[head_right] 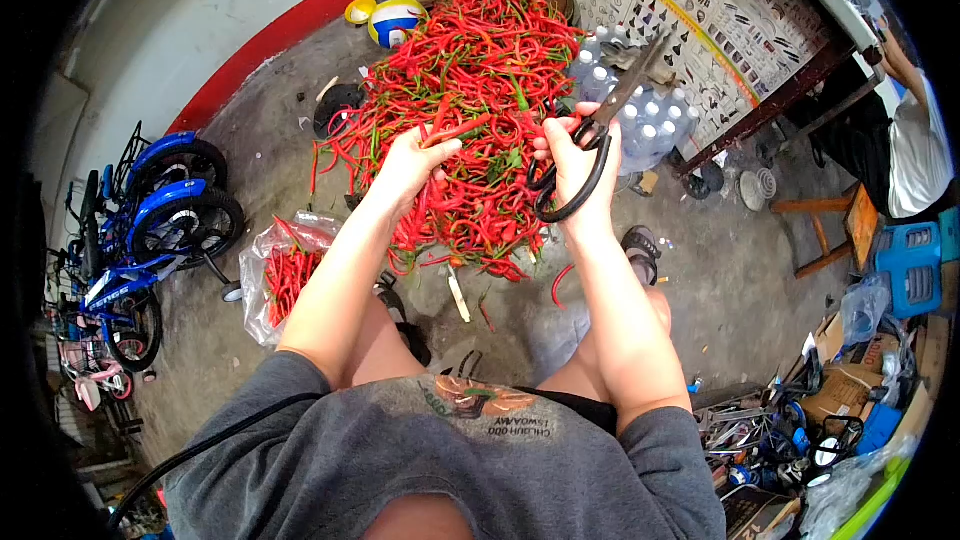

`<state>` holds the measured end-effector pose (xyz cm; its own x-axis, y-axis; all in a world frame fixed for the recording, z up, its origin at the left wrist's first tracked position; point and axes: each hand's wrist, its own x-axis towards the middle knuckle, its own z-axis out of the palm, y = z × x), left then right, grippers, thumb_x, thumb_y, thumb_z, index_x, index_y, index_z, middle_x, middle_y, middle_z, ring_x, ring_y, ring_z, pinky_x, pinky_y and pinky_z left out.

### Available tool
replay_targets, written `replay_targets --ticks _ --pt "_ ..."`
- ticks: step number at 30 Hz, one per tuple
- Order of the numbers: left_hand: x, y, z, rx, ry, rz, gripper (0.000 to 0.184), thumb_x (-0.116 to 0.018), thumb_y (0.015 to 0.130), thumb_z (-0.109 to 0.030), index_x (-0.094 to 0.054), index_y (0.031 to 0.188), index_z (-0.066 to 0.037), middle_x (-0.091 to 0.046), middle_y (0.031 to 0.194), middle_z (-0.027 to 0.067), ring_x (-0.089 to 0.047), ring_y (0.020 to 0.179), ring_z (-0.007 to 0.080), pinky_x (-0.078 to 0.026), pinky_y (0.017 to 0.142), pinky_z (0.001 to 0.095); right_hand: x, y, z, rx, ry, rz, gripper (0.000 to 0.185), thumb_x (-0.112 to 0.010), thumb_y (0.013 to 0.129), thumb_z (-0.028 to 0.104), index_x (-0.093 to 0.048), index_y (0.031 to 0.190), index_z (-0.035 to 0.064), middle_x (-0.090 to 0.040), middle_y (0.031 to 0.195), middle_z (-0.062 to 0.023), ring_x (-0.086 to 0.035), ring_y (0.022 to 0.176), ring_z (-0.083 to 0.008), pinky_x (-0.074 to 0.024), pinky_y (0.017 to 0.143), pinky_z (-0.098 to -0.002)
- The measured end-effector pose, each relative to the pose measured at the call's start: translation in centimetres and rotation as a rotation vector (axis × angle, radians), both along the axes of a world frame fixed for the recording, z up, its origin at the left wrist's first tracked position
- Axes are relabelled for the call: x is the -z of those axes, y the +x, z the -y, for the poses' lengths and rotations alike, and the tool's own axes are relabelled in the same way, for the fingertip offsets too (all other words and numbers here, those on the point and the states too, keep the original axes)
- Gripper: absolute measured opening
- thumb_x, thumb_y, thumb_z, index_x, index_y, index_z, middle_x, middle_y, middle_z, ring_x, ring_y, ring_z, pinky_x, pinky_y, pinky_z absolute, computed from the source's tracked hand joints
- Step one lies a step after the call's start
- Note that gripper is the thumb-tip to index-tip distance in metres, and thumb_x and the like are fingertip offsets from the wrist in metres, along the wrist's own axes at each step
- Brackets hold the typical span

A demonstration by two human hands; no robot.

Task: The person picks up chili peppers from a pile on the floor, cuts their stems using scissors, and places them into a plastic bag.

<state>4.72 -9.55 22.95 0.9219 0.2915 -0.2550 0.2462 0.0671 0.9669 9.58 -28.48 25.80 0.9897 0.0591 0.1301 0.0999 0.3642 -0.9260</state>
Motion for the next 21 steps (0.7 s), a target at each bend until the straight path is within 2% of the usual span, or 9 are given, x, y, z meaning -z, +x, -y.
replay_targets --ticks 1,3,4,8,13,15,16,20,21 --pt "-0.2 -0.3 0.5 0.0 0.0 0.002 0.019 -0.069 0.078 -0.018 -0.057 0.087 -0.006 -0.054 0.065 -0.0013 -0.049 0.051 0.0085 -0.043 0.05 0.0239 0.4 0.0 -0.2 0.008 0.038 -0.027 0.036 -0.062 0.08 0.0 -0.038 0.106 0.0028 -0.053 0.08 -0.0069 -0.059 0.06 -0.0158 -0.0499 0.052 -0.0264" --pt "-0.8 -0.9 1.9 -0.069 -0.49 -0.022 0.019 -0.07 0.077 -0.012 -0.057 0.089 -0.007 -0.055 0.068 -0.0028 -0.045 0.049 0.0067 -0.04 0.047 0.021 1.0 -0.6 -0.8 -0.005 0.062 -0.066 0.037 -0.062 0.08 -0.001 -0.037 0.107 0.0033 -0.053 0.08 -0.0073 -0.059 0.061 -0.0172 -0.0505 0.053 -0.0274" --pt "-0.5 -0.9 2.5 -0.061 -0.56 0.026 0.02 -0.07 0.076 -0.01 -0.058 0.091 -0.007 -0.055 0.069 -0.0026 -0.046 0.051 0.0061 -0.039 0.046 0.0207 1.4 -0.9 -1.2 -0.008 0.062 -0.094 0.038 -0.063 0.079 -0.001 -0.037 0.107 0.0034 -0.053 0.08 -0.008 -0.06 0.062 -0.0181 -0.0509 0.054 -0.0281" --pt "-0.4 -1.4 4.6 0.016 -0.573 0.146 0.027 -0.069 0.076 -0.009 -0.06 0.101 -0.002 -0.06 0.074 -0.0005 -0.046 0.055 0.0042 -0.036 0.049 0.0177 2.5 -2.0 -2.4 -0.073 -0.033 -0.118 0.038 -0.063 0.079 -0.002 -0.037 0.106 0.0028 -0.055 0.078 -0.0091 -0.06 0.061 -0.0179 -0.0516 0.053 -0.0271" --pt "-0.7 -1.0 4.3 -0.028 -0.661 0.17 0.015 -0.067 0.079 -0.012 -0.057 0.089 -0.006 -0.058 0.07 0.0007 -0.046 0.053 0.0061 -0.039 0.049 0.02 2.5 -2.7 -2.8 -0.138 -0.105 -0.147 0.038 -0.066 0.079 0.004 -0.038 0.105 0.0018 -0.055 0.075 -0.0066 -0.06 0.061 -0.0152 -0.0492 0.052 -0.0249" --pt "-1.0 -0.5 2.9 -0.063 -0.582 0.181 0.017 -0.066 0.081 -0.016 -0.058 0.091 -0.005 -0.057 0.071 0.0005 -0.045 0.051 0.0069 -0.038 0.048 0.0217 2.6 -2.3 -2.0 -0.094 -0.392 -0.015 0.037 -0.067 0.08 0.015 -0.042 0.104 0.0028 -0.054 0.073 -0.0045 -0.057 0.063 -0.0134 -0.0463 0.054 -0.0252" --pt "-1.4 -0.3 2.3 -0.072 -0.575 0.176 0.018 -0.066 0.081 -0.017 -0.058 0.092 -0.005 -0.057 0.071 0.0009 -0.045 0.051 0.0068 -0.037 0.048 0.0217 2.2 -1.8 -1.5 -0.091 -0.543 0.015 0.037 -0.066 0.082 0.027 -0.045 0.102 0.0038 -0.054 0.073 -0.0035 -0.054 0.065 -0.0117 -0.0434 0.057 -0.0266" --pt "-1.8 -0.1 -0.6 -0.087 -0.584 0.206 0.022 -0.068 0.08 -0.019 -0.06 0.094 -0.004 -0.06 0.074 0.0017 -0.047 0.048 0.0046 -0.037 0.041 0.0171 0.0 -1.9 1.0 -0.195 -0.986 0.202 0.06 -0.069 0.074 0.04 -0.046 0.113 0.0001 -0.055 0.087 -0.0162 -0.055 0.081 -0.0292 -0.0435 0.073 -0.0382" --pt "-1.8 -0.1 -1.3 -0.084 -0.6 0.191 0.021 -0.068 0.08 -0.018 -0.06 0.094 -0.004 -0.059 0.073 0.0014 -0.047 0.048 0.0045 -0.036 0.041 0.0167 -0.1 -2.2 1.6 -0.197 -0.986 0.206 0.06 -0.069 0.074 0.04 -0.046 0.113 0.0001 -0.055 0.087 -0.0162 -0.055 0.081 -0.0292 -0.0435 0.073 -0.0382"
